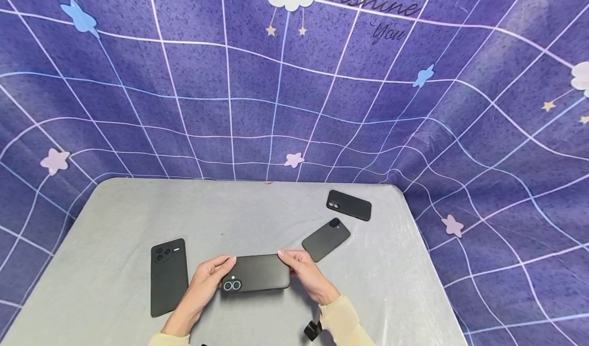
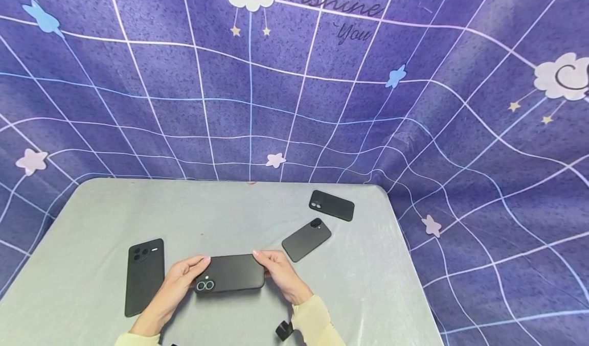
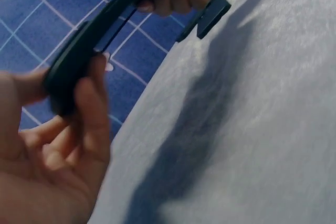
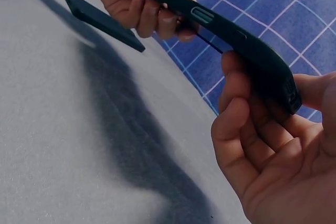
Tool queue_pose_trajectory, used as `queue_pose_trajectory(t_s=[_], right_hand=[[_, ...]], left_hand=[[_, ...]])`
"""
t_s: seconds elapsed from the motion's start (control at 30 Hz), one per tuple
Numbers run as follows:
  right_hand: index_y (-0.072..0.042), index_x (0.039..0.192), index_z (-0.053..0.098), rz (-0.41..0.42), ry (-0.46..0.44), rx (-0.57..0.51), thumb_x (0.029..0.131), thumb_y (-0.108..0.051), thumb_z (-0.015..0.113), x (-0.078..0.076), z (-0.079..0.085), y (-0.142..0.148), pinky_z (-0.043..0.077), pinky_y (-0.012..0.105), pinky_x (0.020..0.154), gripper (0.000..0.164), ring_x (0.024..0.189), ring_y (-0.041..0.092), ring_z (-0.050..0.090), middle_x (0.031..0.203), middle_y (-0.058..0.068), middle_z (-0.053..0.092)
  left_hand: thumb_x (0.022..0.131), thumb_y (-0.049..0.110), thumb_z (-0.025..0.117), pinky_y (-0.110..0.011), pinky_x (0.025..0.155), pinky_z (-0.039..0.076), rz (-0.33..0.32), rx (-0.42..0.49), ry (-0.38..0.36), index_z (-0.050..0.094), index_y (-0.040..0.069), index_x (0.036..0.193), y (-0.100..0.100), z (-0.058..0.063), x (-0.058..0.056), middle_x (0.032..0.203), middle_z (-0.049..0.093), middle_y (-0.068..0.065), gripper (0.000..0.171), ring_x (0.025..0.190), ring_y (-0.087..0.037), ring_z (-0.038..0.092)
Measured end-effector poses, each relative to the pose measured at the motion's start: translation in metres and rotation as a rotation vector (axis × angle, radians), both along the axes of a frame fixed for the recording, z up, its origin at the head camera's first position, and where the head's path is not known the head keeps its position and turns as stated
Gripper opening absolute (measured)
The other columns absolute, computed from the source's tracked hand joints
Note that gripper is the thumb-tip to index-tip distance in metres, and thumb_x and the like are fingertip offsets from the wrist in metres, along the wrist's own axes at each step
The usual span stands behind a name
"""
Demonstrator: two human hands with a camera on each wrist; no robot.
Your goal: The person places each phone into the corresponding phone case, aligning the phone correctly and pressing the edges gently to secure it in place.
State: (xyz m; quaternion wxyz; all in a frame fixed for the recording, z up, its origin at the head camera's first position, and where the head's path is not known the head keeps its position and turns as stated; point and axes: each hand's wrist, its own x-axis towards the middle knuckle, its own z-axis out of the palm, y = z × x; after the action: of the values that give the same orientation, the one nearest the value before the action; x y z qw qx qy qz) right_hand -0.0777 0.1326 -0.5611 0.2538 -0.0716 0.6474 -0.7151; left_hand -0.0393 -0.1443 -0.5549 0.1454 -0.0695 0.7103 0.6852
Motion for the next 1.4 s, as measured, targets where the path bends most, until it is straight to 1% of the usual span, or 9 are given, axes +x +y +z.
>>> queue_pose_trajectory(t_s=[0.13, 0.27, 0.53, 0.77, 1.0, 1.1, 1.2, 1.3, 1.4], right_hand=[[0.006, 0.099, 0.072, -0.004, 0.005, 0.01, 0.113, -0.024, 0.056, 0.0, 0.0, 0.002, 0.054, 0.022, 0.072, 0.037, 0.073, 0.004, 0.068, 0.083, -0.009, 0.074], [-0.003, 0.094, 0.071, 0.002, 0.021, 0.007, 0.112, -0.022, 0.057, 0.0, 0.0, 0.004, 0.052, 0.021, 0.069, 0.03, 0.071, 0.003, 0.066, 0.082, -0.01, 0.072], [0.021, 0.096, 0.059, 0.105, 0.082, 0.008, 0.108, -0.017, 0.063, 0.002, 0.0, 0.01, 0.05, 0.019, 0.065, 0.04, 0.061, 0.004, 0.058, 0.072, -0.011, 0.066], [0.009, 0.087, 0.06, 0.169, 0.1, 0.017, 0.104, -0.012, 0.07, 0.007, 0.0, 0.011, 0.054, 0.018, 0.068, 0.029, 0.065, 0.006, 0.066, 0.071, -0.008, 0.068], [0.012, 0.109, 0.069, 0.15, 0.055, 0.017, 0.097, -0.002, 0.077, 0.017, 0.005, -0.003, 0.062, 0.024, 0.072, 0.02, 0.072, 0.01, 0.072, 0.085, 0.003, 0.077], [0.013, 0.119, 0.067, 0.129, 0.061, 0.019, 0.093, 0.004, 0.078, 0.019, 0.006, -0.01, 0.065, 0.031, 0.071, 0.029, 0.072, 0.011, 0.074, 0.092, 0.008, 0.078], [0.012, 0.121, 0.065, 0.094, 0.081, 0.053, 0.094, 0.004, 0.077, 0.018, 0.008, -0.017, 0.066, 0.036, 0.069, 0.03, 0.07, 0.011, 0.073, 0.094, 0.008, 0.076], [0.01, 0.115, 0.068, 0.043, 0.105, 0.11, 0.096, 0.001, 0.076, 0.017, 0.01, -0.022, 0.064, 0.03, 0.064, 0.023, 0.067, 0.008, 0.069, 0.089, 0.005, 0.074], [0.009, 0.107, 0.07, 0.006, 0.127, 0.154, 0.094, 0.001, 0.077, 0.015, 0.01, -0.026, 0.055, 0.019, 0.06, 0.016, 0.065, 0.005, 0.063, 0.083, 0.001, 0.071]], left_hand=[[0.108, 0.029, 0.067, -0.025, 0.085, 0.057, -0.112, 0.039, -0.031, 0.051, -0.009, 0.15, -0.008, 0.0, 0.001, 0.123, 0.077, -0.015, 0.059, 0.099, -0.013, 0.074], [0.104, 0.022, 0.073, -0.027, 0.083, 0.057, -0.155, 0.048, -0.008, 0.047, -0.004, 0.154, -0.011, 0.0, 0.002, 0.132, 0.072, -0.018, 0.062, 0.102, -0.014, 0.072], [0.101, 0.02, 0.076, -0.024, 0.092, 0.054, -0.028, 0.016, -0.013, 0.047, 0.002, 0.157, -0.009, 0.011, 0.002, 0.135, 0.071, -0.019, 0.066, 0.112, -0.017, 0.07], [0.099, 0.027, 0.081, -0.024, 0.089, 0.052, 0.06, -0.085, 0.033, 0.061, 0.013, 0.148, -0.008, 0.016, -0.007, 0.128, 0.074, -0.015, 0.054, 0.106, -0.012, 0.069], [0.099, 0.028, 0.082, -0.01, 0.095, 0.05, 0.15, -0.161, 0.127, 0.069, 0.008, 0.14, -0.003, 0.018, -0.019, 0.143, 0.066, -0.013, 0.048, 0.117, -0.001, 0.062], [0.1, 0.024, 0.081, -0.011, 0.089, 0.051, 0.143, -0.191, 0.164, 0.071, 0.007, 0.138, 0.0, 0.017, -0.025, 0.134, 0.07, -0.012, 0.043, 0.106, -0.004, 0.064], [0.101, 0.018, 0.078, -0.016, 0.076, 0.049, 0.128, -0.229, 0.199, 0.072, 0.007, 0.138, 0.002, 0.016, -0.032, 0.108, 0.072, -0.004, 0.039, 0.079, -0.004, 0.058], [0.103, 0.015, 0.075, -0.021, 0.065, 0.041, 0.115, -0.257, 0.215, 0.071, 0.009, 0.139, 0.006, 0.016, -0.04, 0.078, 0.055, 0.004, 0.037, 0.06, -0.006, 0.041], [0.103, 0.012, 0.073, -0.024, 0.06, 0.037, 0.113, -0.288, 0.22, 0.072, 0.011, 0.138, 0.011, 0.017, -0.048, 0.071, 0.043, 0.005, 0.035, 0.056, -0.008, 0.036]])
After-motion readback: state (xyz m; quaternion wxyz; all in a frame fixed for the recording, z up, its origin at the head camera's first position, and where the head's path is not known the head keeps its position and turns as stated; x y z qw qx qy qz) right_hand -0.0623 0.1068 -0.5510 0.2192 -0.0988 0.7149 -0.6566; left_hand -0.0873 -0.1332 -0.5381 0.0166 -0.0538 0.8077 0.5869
